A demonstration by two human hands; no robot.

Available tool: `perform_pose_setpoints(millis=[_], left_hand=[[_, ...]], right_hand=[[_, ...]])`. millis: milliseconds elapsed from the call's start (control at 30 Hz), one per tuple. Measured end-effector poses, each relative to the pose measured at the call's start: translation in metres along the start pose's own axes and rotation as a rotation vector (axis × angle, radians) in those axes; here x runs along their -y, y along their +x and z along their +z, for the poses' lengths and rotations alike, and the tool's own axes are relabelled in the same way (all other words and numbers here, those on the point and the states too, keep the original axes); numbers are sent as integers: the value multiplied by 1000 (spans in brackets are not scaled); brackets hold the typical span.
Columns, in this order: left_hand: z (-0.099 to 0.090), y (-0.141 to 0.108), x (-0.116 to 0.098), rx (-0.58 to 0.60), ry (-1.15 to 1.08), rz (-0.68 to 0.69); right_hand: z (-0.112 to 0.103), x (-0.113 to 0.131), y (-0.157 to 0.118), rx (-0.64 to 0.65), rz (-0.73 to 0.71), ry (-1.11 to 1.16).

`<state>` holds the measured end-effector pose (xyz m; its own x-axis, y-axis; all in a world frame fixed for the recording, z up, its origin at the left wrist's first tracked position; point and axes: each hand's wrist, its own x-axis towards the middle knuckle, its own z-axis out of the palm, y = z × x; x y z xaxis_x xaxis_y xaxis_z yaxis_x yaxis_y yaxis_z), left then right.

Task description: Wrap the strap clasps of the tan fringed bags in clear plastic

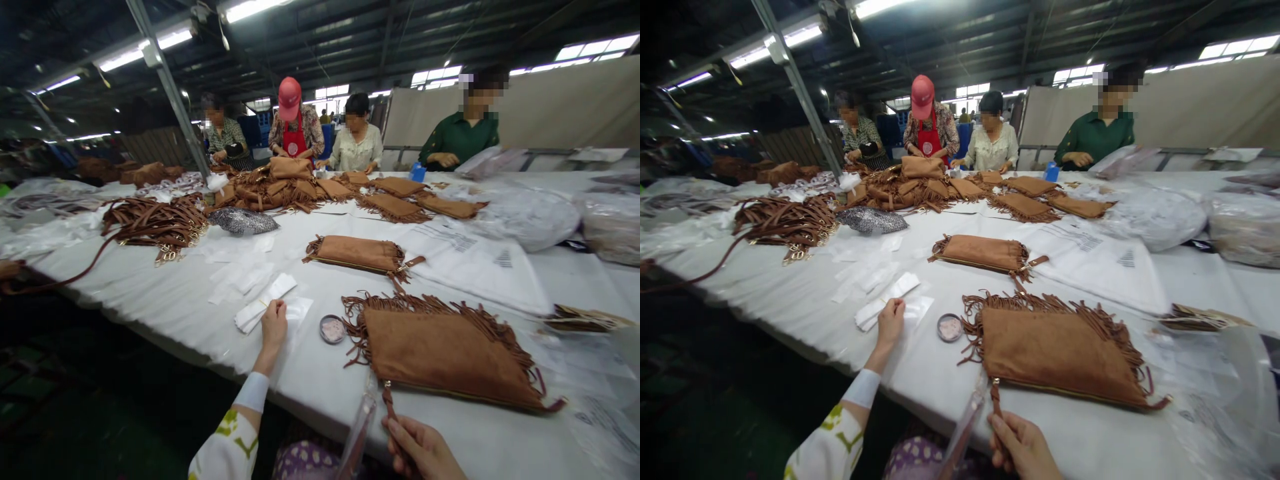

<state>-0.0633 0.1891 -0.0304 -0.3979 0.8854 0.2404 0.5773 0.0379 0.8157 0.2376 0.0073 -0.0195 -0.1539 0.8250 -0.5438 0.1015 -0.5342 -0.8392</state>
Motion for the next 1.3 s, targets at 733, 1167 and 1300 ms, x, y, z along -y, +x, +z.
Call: perform_pose_setpoints(millis=[733,1167,1300], left_hand=[[0,27,-5,56,36,65],[4,42,7,90,-105,25],[8,41,9,149,-189,7]], right_hand=[[3,0,3,-61,19,73],[4,2,2,-59,2,84],[7,6,-1,-82,-17,90]])
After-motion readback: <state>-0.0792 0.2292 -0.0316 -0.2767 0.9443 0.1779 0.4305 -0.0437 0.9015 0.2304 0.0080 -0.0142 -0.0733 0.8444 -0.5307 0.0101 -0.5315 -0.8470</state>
